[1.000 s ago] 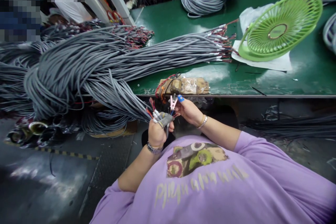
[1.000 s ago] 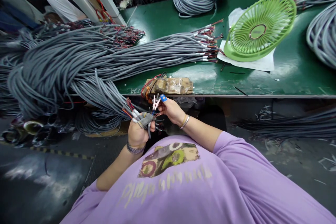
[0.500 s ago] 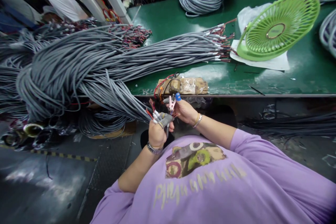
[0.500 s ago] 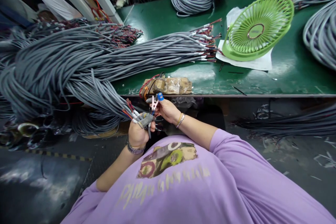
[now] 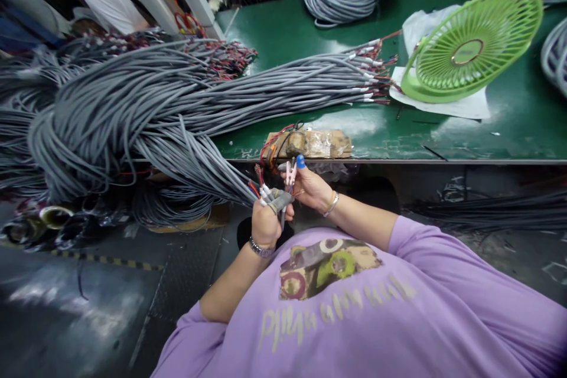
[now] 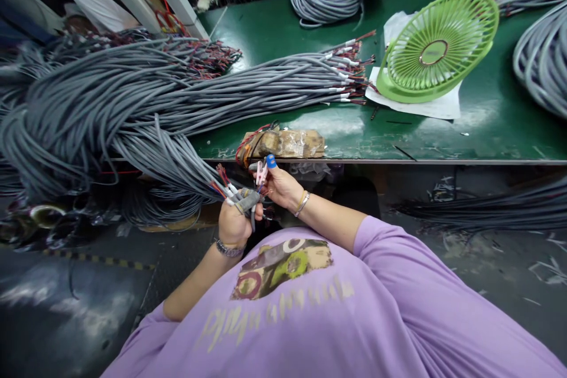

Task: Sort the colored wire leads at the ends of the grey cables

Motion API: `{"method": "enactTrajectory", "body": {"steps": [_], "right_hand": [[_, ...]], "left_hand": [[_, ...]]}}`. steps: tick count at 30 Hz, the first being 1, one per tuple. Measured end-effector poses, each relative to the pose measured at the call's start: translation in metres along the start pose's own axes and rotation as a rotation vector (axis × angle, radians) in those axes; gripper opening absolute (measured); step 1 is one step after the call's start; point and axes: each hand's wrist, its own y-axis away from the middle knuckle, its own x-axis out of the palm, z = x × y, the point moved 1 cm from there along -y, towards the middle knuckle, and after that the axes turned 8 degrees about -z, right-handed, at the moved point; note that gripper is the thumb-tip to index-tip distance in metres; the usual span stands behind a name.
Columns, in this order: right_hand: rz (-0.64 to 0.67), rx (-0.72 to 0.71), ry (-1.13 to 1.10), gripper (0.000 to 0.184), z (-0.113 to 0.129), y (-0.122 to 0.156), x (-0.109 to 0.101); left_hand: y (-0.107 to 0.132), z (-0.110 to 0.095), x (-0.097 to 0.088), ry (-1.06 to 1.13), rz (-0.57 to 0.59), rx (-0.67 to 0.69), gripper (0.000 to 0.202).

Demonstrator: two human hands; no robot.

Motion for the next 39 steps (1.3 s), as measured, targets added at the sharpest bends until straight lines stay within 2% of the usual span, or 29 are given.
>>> {"method": "enactTrajectory", "body": {"steps": [6,12,15,18,20,25,28,31,36,37,39], "right_hand": [[0.010,-0.001,0.019,0.050,0.000,0.003,0.001],[0.112,0.058,0.039,0.055,0.005,0.010,-0.004],[0.145,0.064,0.061,0.044,0.006,0.010,-0.010],[0.135,0.009,0.094,0.025,0.005,0.009,-0.015],[0.122,-0.036,0.125,0.019,0.005,0.010,-0.017],[0.122,-0.028,0.123,0.026,0.007,0.013,-0.013],[0.077,-0.029,0.124,0.033,0.007,0.013,-0.009],[0.029,-0.128,0.168,0.041,0.005,0.012,-0.009],[-0.110,-0.485,0.359,0.048,0.005,0.009,-0.016],[-0.109,-0.509,0.376,0.049,0.004,0.009,-0.017],[-0.041,-0.454,0.356,0.052,0.003,0.008,-0.016]], "left_hand": [[0.001,-0.003,0.001,-0.020,-0.002,-0.009,0.023],[0.009,-0.004,-0.002,-0.018,-0.001,0.029,0.023],[0.012,-0.003,-0.004,-0.004,-0.017,0.066,0.022],[0.012,-0.003,-0.004,0.013,-0.042,0.088,0.021],[0.011,-0.004,-0.003,0.021,-0.059,0.091,0.020],[0.008,-0.003,0.000,0.015,-0.069,0.081,0.020],[0.007,-0.001,0.000,0.011,-0.065,0.089,0.021],[0.007,-0.001,0.001,0.022,-0.071,0.092,0.020],[0.008,-0.002,0.002,0.017,-0.072,0.081,0.019],[0.008,-0.002,0.003,0.015,-0.070,0.082,0.020],[0.008,-0.002,0.002,0.012,-0.064,0.081,0.020]]}}
